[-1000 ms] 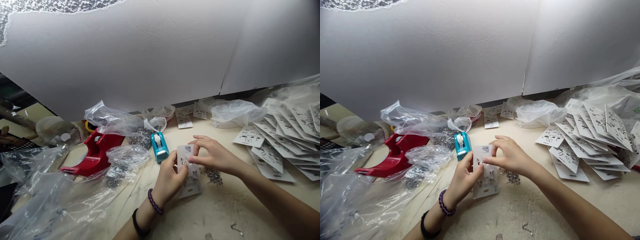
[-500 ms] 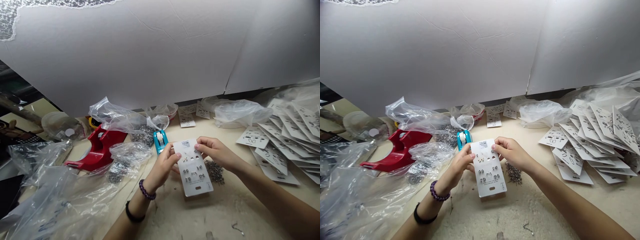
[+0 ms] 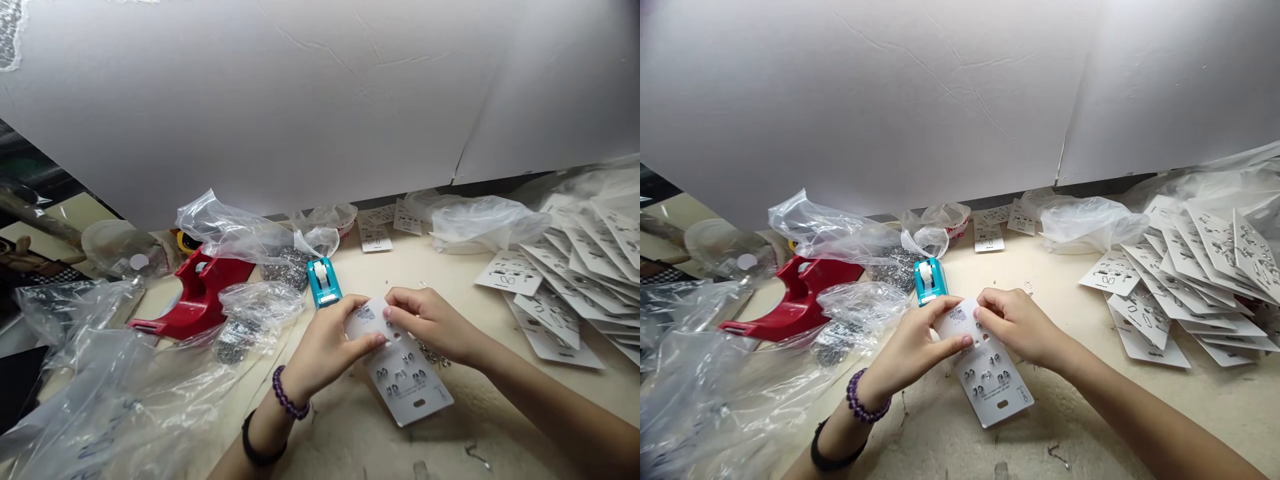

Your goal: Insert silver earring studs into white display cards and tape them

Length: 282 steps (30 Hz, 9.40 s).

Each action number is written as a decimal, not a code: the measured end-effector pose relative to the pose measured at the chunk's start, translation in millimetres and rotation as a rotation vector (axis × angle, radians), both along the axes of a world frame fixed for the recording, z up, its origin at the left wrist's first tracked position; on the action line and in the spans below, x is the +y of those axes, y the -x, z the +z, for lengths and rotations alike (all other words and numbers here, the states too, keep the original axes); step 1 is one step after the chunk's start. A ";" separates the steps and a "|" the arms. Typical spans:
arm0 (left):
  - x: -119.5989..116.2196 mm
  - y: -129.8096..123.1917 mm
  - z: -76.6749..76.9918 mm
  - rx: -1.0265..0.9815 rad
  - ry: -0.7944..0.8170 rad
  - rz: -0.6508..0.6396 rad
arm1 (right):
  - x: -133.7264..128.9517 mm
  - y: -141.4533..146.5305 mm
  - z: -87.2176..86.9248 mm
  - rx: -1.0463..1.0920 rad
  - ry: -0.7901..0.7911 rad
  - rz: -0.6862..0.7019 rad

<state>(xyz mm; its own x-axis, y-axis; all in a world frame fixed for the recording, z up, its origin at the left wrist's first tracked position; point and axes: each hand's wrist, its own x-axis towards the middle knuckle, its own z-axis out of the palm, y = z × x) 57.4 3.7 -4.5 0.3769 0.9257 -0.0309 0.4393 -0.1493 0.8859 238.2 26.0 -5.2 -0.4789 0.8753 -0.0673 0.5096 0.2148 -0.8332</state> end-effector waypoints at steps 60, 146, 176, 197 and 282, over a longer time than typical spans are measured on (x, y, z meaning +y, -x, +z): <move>6.0 -0.9 -14.8 -0.317 0.234 0.118 | 3.5 -15.8 11.6 0.036 -0.240 -0.141; 20.1 35.8 7.8 -1.592 0.571 0.616 | 51.5 66.9 -1.9 -0.227 -0.807 0.249; 20.0 39.1 8.7 -1.592 0.565 0.600 | 46.6 69.6 -0.4 -0.410 -0.883 0.305; 19.7 39.4 7.3 -1.578 0.569 0.612 | 15.1 63.6 -23.1 -0.342 -1.289 0.068; 9.9 6.3 -17.0 -0.768 0.000 0.539 | 15.3 12.3 8.7 0.666 0.023 -0.304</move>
